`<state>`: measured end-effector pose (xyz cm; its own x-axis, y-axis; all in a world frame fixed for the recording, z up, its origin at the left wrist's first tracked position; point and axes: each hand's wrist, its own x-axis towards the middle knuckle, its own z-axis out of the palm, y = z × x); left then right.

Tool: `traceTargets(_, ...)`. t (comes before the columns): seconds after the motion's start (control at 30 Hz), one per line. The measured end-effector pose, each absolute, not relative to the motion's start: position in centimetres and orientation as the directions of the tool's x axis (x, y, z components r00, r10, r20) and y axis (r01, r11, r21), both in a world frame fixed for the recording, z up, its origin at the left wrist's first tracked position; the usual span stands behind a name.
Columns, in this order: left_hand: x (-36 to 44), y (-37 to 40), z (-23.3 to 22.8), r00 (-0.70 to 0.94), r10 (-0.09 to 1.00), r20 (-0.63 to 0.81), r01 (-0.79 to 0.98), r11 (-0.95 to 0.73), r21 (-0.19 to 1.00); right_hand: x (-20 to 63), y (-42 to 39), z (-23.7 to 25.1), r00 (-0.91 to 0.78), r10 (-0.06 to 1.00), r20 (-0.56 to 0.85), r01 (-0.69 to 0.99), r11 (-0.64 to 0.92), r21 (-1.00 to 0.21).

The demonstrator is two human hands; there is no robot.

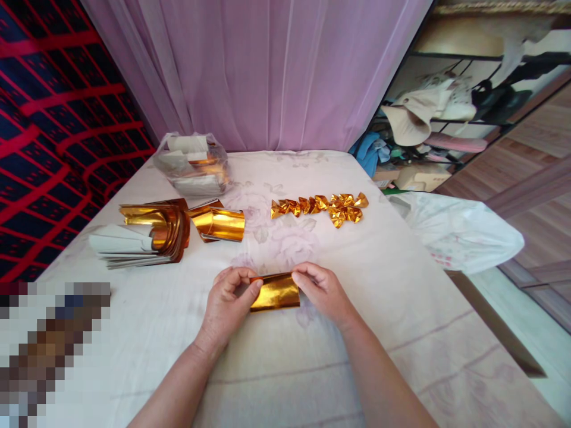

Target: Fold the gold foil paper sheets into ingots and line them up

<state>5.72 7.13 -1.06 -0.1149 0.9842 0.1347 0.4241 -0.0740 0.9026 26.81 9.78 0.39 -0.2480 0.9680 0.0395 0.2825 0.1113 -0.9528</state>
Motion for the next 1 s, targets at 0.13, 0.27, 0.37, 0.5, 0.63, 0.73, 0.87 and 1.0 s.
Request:
traceTargets(0.13,5.76,7.07,-1.11,-0.122,0.986,0.112,0.418,-0.052,0.907,26.87,9.80,0.46,-0.234,0.970,0.069,0.323,0.144,-0.935)
traceTargets(0.27,5.79,7.02,-1.06,-0.120,0.989,0.090,0.393,-0.035,0.919,26.92,9.72,0.40,-0.234,0.970,0.064,0.325,0.140,-0.935)
traceTargets(0.37,5.81,7.02,-0.98,-0.127,0.987,0.100,0.391,-0.042,0.919,26.96,9.65,0.38,-0.230,0.971,0.069,0.322,0.143,-0.936)
traceTargets(0.5,5.81,6.98,-0.87,-0.134,0.985,0.106,0.395,-0.045,0.918,27.04,9.66,0.37,-0.231,0.969,0.084,0.322,0.158,-0.933)
traceTargets(0.63,5.82,6.94,-0.88,-0.145,0.983,0.110,0.391,-0.046,0.919,27.06,9.69,0.34,-0.237,0.966,0.101,0.321,0.176,-0.930)
traceTargets(0.73,5.84,6.95,-0.96,-0.151,0.982,0.113,0.389,-0.046,0.920,27.07,9.68,0.27,-0.232,0.967,0.109,0.325,0.183,-0.928)
traceTargets(0.87,5.83,6.94,-1.10,-0.152,0.982,0.109,0.389,-0.042,0.920,27.09,9.63,0.17,-0.234,0.967,0.100,0.339,0.178,-0.924)
traceTargets(1.0,5.81,6.91,-1.21,-0.148,0.983,0.111,0.389,-0.046,0.920,27.03,9.54,0.14,-0.215,0.969,0.121,0.346,0.192,-0.918)
